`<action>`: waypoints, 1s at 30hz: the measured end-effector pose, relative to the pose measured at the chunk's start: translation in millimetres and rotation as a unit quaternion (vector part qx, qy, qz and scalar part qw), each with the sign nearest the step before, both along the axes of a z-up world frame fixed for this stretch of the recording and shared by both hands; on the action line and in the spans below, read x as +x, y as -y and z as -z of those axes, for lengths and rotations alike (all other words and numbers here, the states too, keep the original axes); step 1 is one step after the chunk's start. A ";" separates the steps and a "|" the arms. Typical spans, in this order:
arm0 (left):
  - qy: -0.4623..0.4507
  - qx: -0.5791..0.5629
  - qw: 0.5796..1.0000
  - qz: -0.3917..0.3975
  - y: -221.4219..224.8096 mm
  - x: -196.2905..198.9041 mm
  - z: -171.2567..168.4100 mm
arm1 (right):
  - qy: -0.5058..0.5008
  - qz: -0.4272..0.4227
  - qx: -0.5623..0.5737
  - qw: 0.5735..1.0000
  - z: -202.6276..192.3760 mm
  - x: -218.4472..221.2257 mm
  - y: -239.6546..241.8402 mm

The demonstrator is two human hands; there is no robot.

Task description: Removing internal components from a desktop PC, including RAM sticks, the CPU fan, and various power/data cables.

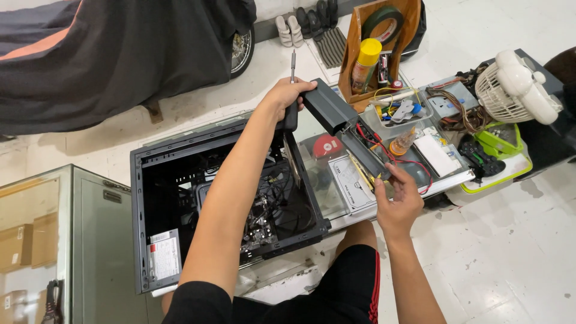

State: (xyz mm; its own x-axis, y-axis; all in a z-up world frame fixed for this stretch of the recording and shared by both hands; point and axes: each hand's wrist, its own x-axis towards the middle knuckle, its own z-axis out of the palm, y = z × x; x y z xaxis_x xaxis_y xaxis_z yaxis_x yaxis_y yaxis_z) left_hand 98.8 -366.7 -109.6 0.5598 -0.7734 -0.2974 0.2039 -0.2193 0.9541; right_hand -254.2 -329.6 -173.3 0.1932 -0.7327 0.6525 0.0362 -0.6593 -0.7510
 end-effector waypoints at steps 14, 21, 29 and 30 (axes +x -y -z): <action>0.016 -0.048 0.998 -0.038 -23.3 -11.1 -7.5 | -0.176 0.098 -0.143 0.969 -30.1 -3.0 -18.0; 0.021 -0.054 0.998 -0.002 -27.8 -43.9 -15.3 | -0.098 -0.045 -0.028 0.994 -40.2 13.7 -11.7; -0.017 -0.060 0.998 0.022 -19.6 -67.0 -11.3 | 0.043 -0.156 0.171 0.972 -27.8 34.5 27.5; -0.024 -0.063 0.997 0.023 -20.8 -69.6 -12.5 | 0.065 -0.159 0.193 0.966 -28.8 36.5 28.6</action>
